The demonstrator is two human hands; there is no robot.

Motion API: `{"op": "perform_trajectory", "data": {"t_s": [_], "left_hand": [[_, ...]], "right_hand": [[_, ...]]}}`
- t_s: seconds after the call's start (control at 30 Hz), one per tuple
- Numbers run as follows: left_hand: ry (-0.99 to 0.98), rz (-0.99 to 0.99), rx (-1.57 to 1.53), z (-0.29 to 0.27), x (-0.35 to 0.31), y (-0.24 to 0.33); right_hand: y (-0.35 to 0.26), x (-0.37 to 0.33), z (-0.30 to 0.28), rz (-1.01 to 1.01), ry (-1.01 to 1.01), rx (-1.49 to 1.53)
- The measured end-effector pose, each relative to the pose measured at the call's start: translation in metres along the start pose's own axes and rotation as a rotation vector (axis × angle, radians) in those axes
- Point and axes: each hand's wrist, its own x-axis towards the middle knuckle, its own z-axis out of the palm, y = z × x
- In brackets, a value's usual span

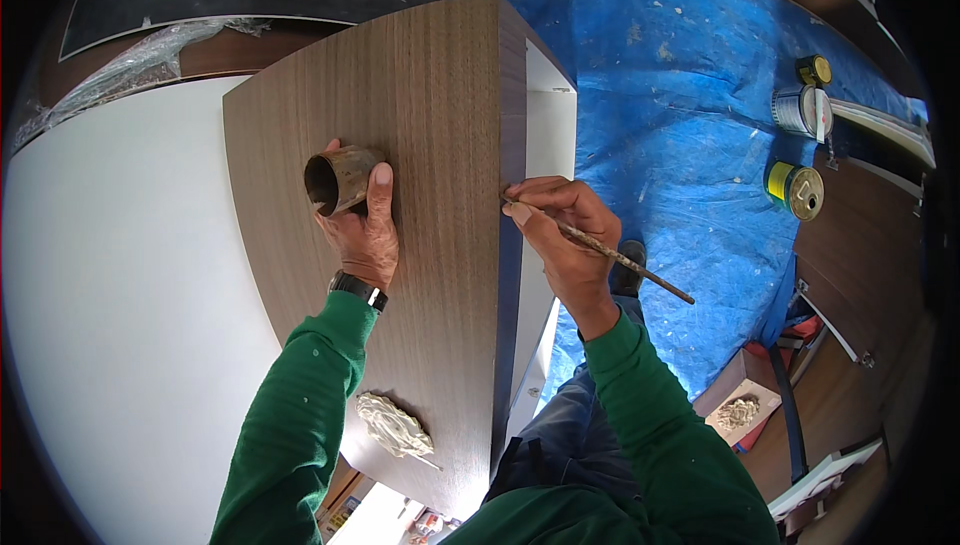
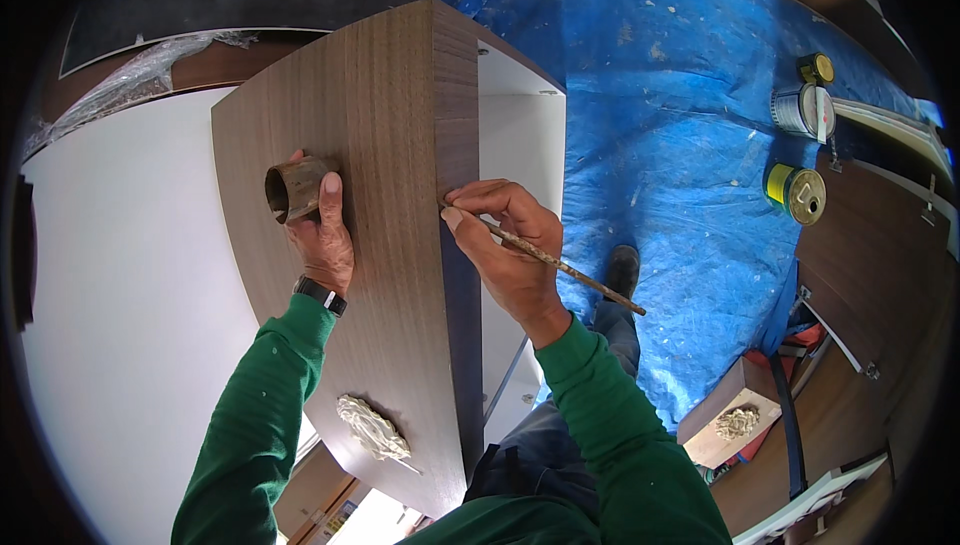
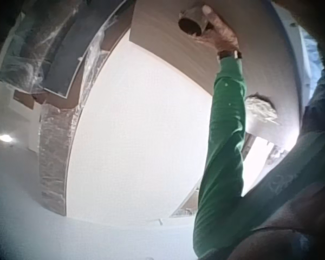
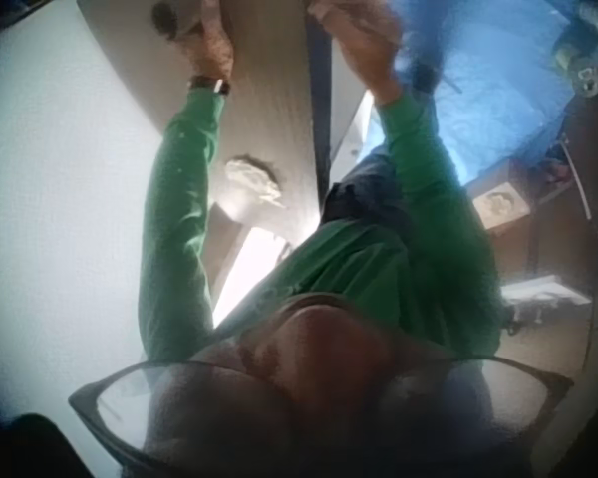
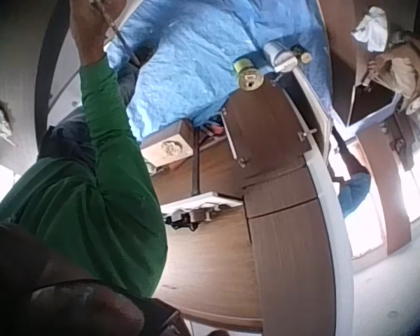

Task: The person paints the edge of a wooden cabinet panel using a brush dipped into a small container held in the other hand.

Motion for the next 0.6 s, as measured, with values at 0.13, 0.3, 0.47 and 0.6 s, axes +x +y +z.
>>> {"op": "perform_trajectory", "data": {"t_s": [0.13, 0.3, 0.47, 0.6], "left_hand": [[-0.001, 0.015, 0.006, -0.001, 0.001, -0.003], [0.002, 0.012, 0.017, -0.002, 0.001, -0.005], [-0.008, 0.005, 0.009, -0.001, 0.001, -0.003], [-0.012, 0.011, 0.016, -0.002, 0.001, -0.003]], "right_hand": [[0.001, -0.003, 0.0, -0.001, -0.003, 0.002], [0.002, -0.007, 0.0, 0.001, -0.001, 0.006], [0.001, -0.009, -0.001, 0.002, -0.005, 0.0], [0.003, -0.012, -0.001, 0.005, -0.007, 0.028]]}}
